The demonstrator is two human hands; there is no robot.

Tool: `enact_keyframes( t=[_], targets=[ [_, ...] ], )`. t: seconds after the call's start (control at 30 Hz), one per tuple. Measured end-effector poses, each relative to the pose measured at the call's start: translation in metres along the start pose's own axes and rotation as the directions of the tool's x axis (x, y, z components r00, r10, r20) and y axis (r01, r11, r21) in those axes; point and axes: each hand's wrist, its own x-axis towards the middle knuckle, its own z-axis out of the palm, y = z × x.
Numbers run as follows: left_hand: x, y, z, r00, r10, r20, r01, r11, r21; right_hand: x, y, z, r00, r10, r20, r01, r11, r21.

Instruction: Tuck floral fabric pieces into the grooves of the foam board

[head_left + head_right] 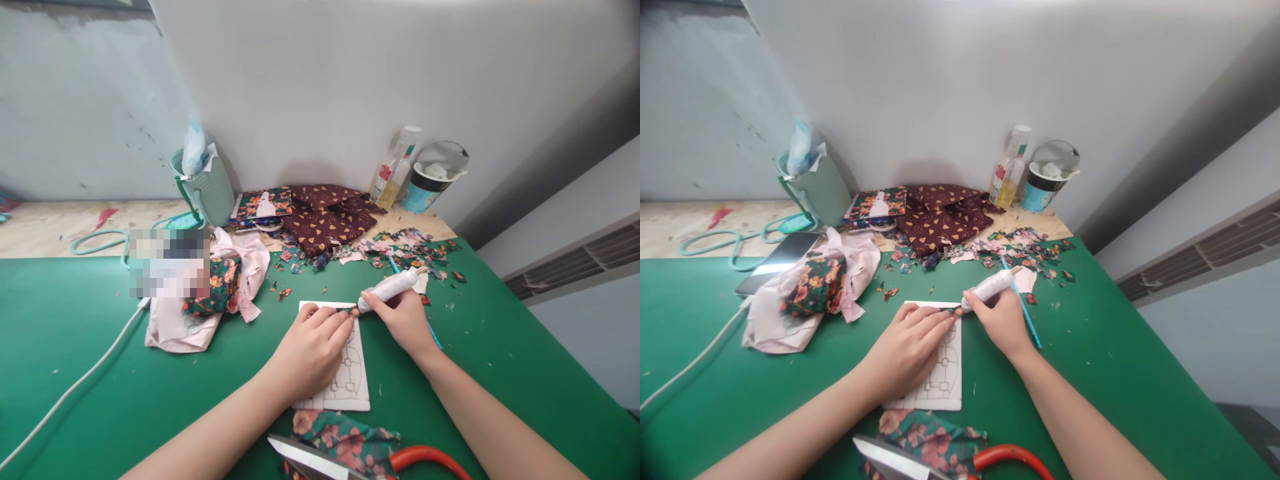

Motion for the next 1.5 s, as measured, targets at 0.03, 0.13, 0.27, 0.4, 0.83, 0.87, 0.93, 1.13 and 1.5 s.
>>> enact_keyframes(
  t=[0.03,0.13,0.27,0.4,0.83,0.87,0.93,1.13,1.5],
  targets=[
    [0.0000,0.0000,-0.0001,1.000,0.001,0.001,-0.001,1.000,0.000,0.0000,0.0003,-0.0001,1.000,-0.002,0.004,0.002,1.000,0.001],
    [0.0001,0.0000,-0.0005,1.000,0.005,-0.005,-0.005,1.000,0.000,-0.0004,0.0004,-0.0007,1.000,-0.014,0.015,0.014,1.000,-0.001],
    [0.0002,-0.0001,-0.0007,1.000,0.004,0.000,-0.004,1.000,-0.001,-0.0013,-0.0009,-0.0013,1.000,-0.019,0.023,0.019,1.000,-0.013],
    [-0.0004,0.0000,-0.0006,1.000,0.004,0.012,-0.004,1.000,0.001,-0.0014,-0.0007,-0.0007,0.999,-0.017,0.029,0.017,1.000,-0.009],
    [-0.0003,0.0007,-0.0024,1.000,-0.001,0.013,0.001,1.000,-0.005,0.0020,0.0003,-0.0027,0.996,0.028,-0.086,-0.024,0.999,0.046],
    [-0.0002,0.0007,-0.0025,1.000,-0.001,0.012,0.001,1.000,-0.005,0.0021,-0.0001,-0.0025,0.996,0.024,-0.085,-0.020,0.999,0.048],
    [0.0000,0.0007,-0.0025,1.000,0.000,0.010,0.000,1.000,-0.005,0.0022,-0.0009,-0.0021,0.996,0.021,-0.084,-0.016,0.998,0.065],
    [0.0005,0.0011,-0.0027,1.000,-0.005,0.004,0.005,1.000,-0.005,0.0020,-0.0014,-0.0011,0.998,0.046,-0.048,-0.038,0.987,0.156],
    [0.0005,-0.0001,-0.0020,1.000,0.002,0.010,-0.002,1.000,-0.003,0.0026,-0.0031,-0.0012,0.986,0.046,-0.158,-0.024,0.990,0.135]
  ],
)
